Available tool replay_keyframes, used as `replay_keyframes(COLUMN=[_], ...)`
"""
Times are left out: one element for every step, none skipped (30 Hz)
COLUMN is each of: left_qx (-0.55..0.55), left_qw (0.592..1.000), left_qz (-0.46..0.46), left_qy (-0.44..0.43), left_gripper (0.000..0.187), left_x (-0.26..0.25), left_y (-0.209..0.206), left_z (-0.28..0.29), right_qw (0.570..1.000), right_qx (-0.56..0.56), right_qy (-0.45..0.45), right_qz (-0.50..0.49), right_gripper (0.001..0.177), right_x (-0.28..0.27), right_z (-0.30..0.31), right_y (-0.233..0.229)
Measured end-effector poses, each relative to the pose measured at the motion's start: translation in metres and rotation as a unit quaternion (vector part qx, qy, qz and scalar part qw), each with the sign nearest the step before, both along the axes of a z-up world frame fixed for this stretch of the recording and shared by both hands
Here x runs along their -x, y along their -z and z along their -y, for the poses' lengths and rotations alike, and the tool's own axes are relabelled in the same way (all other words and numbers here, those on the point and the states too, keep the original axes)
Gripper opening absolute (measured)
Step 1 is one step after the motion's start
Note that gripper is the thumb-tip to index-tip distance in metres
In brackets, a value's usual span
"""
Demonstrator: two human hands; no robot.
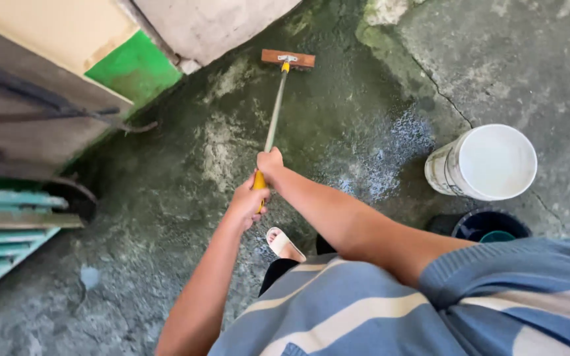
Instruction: The person is scrubbing a concrete floor area with a long-handled brush and water from buckets.
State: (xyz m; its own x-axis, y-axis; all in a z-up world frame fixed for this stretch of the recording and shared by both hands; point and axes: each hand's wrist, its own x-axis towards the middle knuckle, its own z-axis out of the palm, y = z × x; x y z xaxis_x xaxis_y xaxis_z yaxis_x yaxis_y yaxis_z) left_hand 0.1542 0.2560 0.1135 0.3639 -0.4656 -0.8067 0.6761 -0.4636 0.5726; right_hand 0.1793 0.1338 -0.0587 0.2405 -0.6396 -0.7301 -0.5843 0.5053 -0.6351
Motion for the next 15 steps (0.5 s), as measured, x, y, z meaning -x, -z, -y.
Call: replay_keyframes(left_qx=[-0.021, -0.043, -0.042, -0.026, -0.011, -0.012, -0.011, -0.01, -0.011, -0.002, 0.008, 0.012, 0.029, 0.039, 0.034], left_qw=[0.999, 0.997, 0.997, 0.997, 0.997, 0.996, 0.996, 0.995, 0.994, 0.994, 0.993, 0.993, 0.988, 0.981, 0.981], left_qz=[0.014, 0.029, 0.03, 0.035, 0.039, 0.039, 0.035, 0.031, 0.03, 0.032, 0.034, 0.036, 0.083, 0.126, 0.124], left_qy=[0.027, 0.055, 0.064, 0.065, 0.066, 0.074, 0.086, 0.099, 0.107, 0.109, 0.111, 0.112, 0.127, 0.145, 0.147], left_gripper=[0.093, 0.093, 0.093, 0.091, 0.089, 0.089, 0.088, 0.087, 0.087, 0.087, 0.087, 0.087, 0.083, 0.08, 0.08], left_x=[-0.006, -0.017, -0.026, -0.038, -0.049, -0.059, -0.069, -0.076, -0.085, -0.096, -0.107, -0.115, -0.122, -0.128, -0.134], left_y=[0.001, 0.003, 0.011, 0.019, 0.027, 0.034, 0.042, 0.049, 0.049, 0.051, 0.053, 0.08, 0.107, 0.13, 0.151], left_z=[-0.001, -0.001, 0.002, 0.006, 0.01, 0.018, 0.026, 0.036, 0.047, 0.061, 0.076, 0.084, 0.094, 0.092, 0.091], right_qw=[0.999, 0.995, 0.994, 0.997, 0.999, 0.998, 0.998, 0.996, 0.996, 0.995, 0.993, 0.993, 0.993, 0.993, 0.993], right_qx=[-0.012, -0.023, -0.022, 0.0, 0.022, 0.021, -0.002, -0.024, -0.025, -0.022, -0.018, -0.014, 0.021, 0.047, 0.042], right_qy=[0.031, 0.064, 0.073, 0.06, 0.046, 0.054, 0.062, 0.071, 0.079, 0.085, 0.091, 0.092, 0.076, 0.062, 0.065], right_qz=[0.037, 0.075, 0.076, 0.047, 0.019, 0.018, 0.029, 0.04, 0.04, 0.055, 0.071, 0.072, 0.082, 0.088, 0.086], right_gripper=[0.023, 0.022, 0.022, 0.022, 0.022, 0.022, 0.022, 0.022, 0.022, 0.023, 0.024, 0.024, 0.021, 0.019, 0.019], right_x=[-0.005, -0.016, -0.021, -0.03, -0.04, -0.047, -0.054, -0.06, -0.065, -0.073, -0.082, -0.093, -0.104, -0.114, -0.101], right_z=[0.0, 0.001, 0.004, 0.009, 0.014, 0.023, 0.033, 0.044, 0.054, 0.069, 0.084, 0.101, 0.12, 0.124, 0.116], right_y=[0.009, 0.018, 0.022, 0.026, 0.03, 0.027, 0.025, 0.022, 0.025, 0.028, 0.031, 0.061, 0.092, 0.122, 0.156])
